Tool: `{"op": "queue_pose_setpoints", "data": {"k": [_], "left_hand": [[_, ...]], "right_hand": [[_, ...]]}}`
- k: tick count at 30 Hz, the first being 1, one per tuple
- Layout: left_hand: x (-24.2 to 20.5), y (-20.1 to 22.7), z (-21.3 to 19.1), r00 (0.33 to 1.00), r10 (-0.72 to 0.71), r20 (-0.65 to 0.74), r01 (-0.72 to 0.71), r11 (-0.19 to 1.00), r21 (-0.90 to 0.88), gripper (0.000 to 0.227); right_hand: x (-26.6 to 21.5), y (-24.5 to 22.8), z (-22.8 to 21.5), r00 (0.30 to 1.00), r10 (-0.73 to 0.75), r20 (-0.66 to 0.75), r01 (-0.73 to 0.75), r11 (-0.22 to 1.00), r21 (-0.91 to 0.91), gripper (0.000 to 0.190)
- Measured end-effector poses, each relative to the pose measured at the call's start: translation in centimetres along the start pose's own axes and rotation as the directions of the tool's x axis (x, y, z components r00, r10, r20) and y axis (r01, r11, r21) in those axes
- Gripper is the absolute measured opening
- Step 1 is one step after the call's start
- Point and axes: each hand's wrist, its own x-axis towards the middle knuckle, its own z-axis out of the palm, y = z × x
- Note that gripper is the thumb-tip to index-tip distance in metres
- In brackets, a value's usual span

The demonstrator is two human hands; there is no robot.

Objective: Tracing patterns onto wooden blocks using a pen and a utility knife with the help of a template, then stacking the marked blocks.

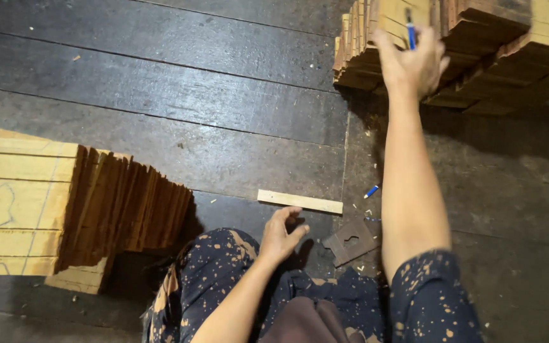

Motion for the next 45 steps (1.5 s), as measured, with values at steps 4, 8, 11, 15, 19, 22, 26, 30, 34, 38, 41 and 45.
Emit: {"op": "queue_pose_setpoints", "data": {"k": [4, 8, 11, 15, 19, 22, 26, 30, 34, 38, 41, 45], "left_hand": [[0.3, 0.2, -0.1, 1.0, -0.02, -0.01, 0.02, 0.998, -0.062, 0.045], [0.7, -0.9, 0.4, 0.998, -0.048, -0.033, 0.046, 0.998, -0.052, 0.046], [1.2, -2.1, 0.7, 0.996, -0.057, -0.066, 0.053, 0.997, -0.064, 0.044], [1.7, -2.6, 1.0, 0.995, -0.075, 0.061, 0.091, 0.938, -0.334, 0.05], [1.4, -2.4, 0.5, 0.94, 0.068, 0.333, 0.159, 0.778, -0.608, 0.078], [1.1, -3.1, 0.6, 0.97, -0.045, 0.24, 0.188, 0.767, -0.614, 0.051], [0.5, -1.8, 0.3, 0.978, -0.015, 0.208, 0.124, 0.843, -0.523, 0.047], [0.2, -0.4, -0.4, 0.984, 0.14, 0.113, -0.09, 0.926, -0.366, 0.056], [0.5, -0.6, -0.9, 0.978, 0.184, 0.094, -0.156, 0.956, -0.25, 0.056], [0.7, -0.5, -1.1, 0.978, 0.189, 0.093, -0.171, 0.971, -0.169, 0.054], [0.4, -0.1, -0.9, 0.997, 0.064, 0.035, -0.054, 0.968, -0.246, 0.081], [0.7, -1.1, -0.2, 0.991, 0.044, 0.127, 0.027, 0.859, -0.511, 0.059]], "right_hand": [[-5.6, -2.3, -9.6, 0.821, 0.263, 0.507, -0.556, 0.165, 0.815, 0.074], [-12.5, -3.7, -15.0, 0.697, 0.223, 0.681, -0.662, -0.166, 0.731, 0.062], [-17.8, -1.6, -16.2, 0.63, 0.148, 0.762, -0.726, -0.234, 0.646, 0.063], [-27.1, 7.6, -13.3, 0.586, 0.355, 0.728, -0.771, -0.032, 0.636, 0.049], [-37.5, 10.1, -12.8, 0.934, 0.082, 0.349, -0.262, 0.82, 0.509, 0.062], [-41.1, 9.8, -13.2, 0.973, -0.05, 0.226, 0.013, 0.987, 0.16, 0.066], [-42.8, 11.2, -11.9, 0.97, -0.043, 0.241, 0.015, 0.993, 0.118, 0.071], [-42.1, 14.9, -10.8, 0.773, 0.19, 0.605, -0.606, 0.501, 0.618, 0.048], [-40.2, 13.5, -12.3, 0.435, 0.059, 0.898, -0.855, -0.284, 0.433, 0.053], [-40.6, 13.4, -12.2, 0.46, 0.025, 0.887, -0.831, -0.339, 0.441, 0.051], [-40.3, 13.3, -12.1, 0.491, 0.0, 0.871, -0.807, -0.377, 0.454, 0.053], [-38.6, 8.9, -14.0, 0.486, -0.019, 0.874, -0.811, -0.383, 0.443, 0.05]]}}
